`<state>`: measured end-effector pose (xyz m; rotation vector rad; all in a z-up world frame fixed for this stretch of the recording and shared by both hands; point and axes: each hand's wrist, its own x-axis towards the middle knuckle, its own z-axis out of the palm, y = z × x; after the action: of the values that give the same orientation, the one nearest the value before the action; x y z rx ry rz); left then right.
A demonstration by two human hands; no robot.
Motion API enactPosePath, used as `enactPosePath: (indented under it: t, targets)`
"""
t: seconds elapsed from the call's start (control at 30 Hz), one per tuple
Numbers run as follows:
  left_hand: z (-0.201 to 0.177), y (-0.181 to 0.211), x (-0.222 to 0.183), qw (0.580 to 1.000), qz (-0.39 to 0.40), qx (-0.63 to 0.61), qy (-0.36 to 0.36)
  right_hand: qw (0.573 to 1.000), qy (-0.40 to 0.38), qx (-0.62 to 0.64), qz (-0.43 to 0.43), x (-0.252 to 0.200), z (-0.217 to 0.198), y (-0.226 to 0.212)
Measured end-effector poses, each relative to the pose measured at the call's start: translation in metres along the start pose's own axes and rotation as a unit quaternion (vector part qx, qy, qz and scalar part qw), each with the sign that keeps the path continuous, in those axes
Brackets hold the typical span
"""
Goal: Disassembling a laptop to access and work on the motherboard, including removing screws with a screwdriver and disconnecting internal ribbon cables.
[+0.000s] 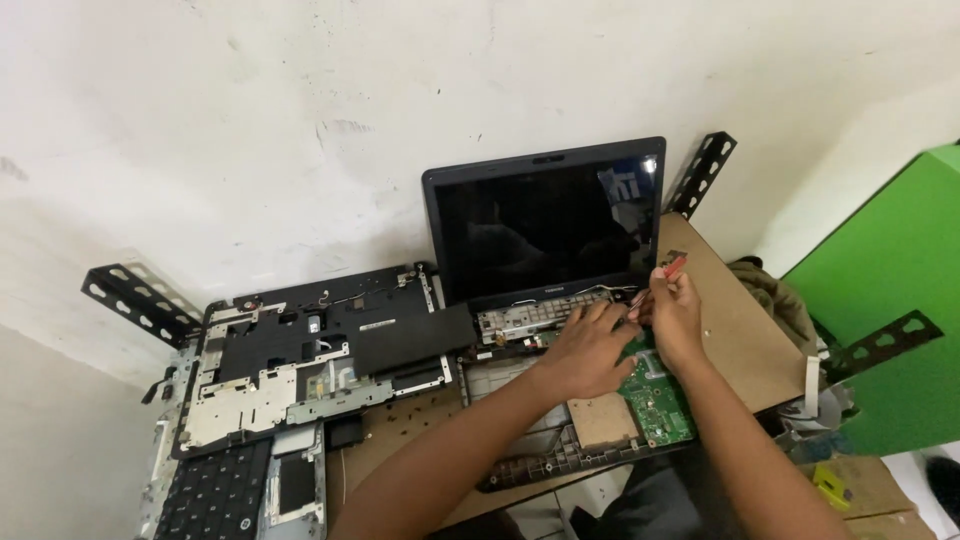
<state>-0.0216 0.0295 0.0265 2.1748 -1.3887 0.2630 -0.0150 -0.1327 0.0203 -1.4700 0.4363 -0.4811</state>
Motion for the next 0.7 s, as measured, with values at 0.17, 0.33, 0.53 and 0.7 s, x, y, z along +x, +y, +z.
enactPosePath:
  t: [0.17,0.33,0.53,0.7]
  targets:
    - [-0.001,-0.002,-0.005,1.000,-0.015,-0.009,0.007,1.000,-0.014,-0.010,-0.021,-0.001,0.002,0.006]
    - [-0.006,0.000,-0.006,1.000,-0.016,-0.017,0.013,0.999,-0.015,-0.020,-0.039,0.007,-0.003,0.016]
    - [-0.014,0.005,-0.006,1.000,-0.025,-0.014,0.002,0.999,-0.018,-0.030,-0.030,-0.001,0.001,0.005]
    - [-0.011,0.004,-0.006,1.000,-0.022,-0.004,0.008,0.999,-0.027,-0.031,-0.028,0.004,-0.002,0.011]
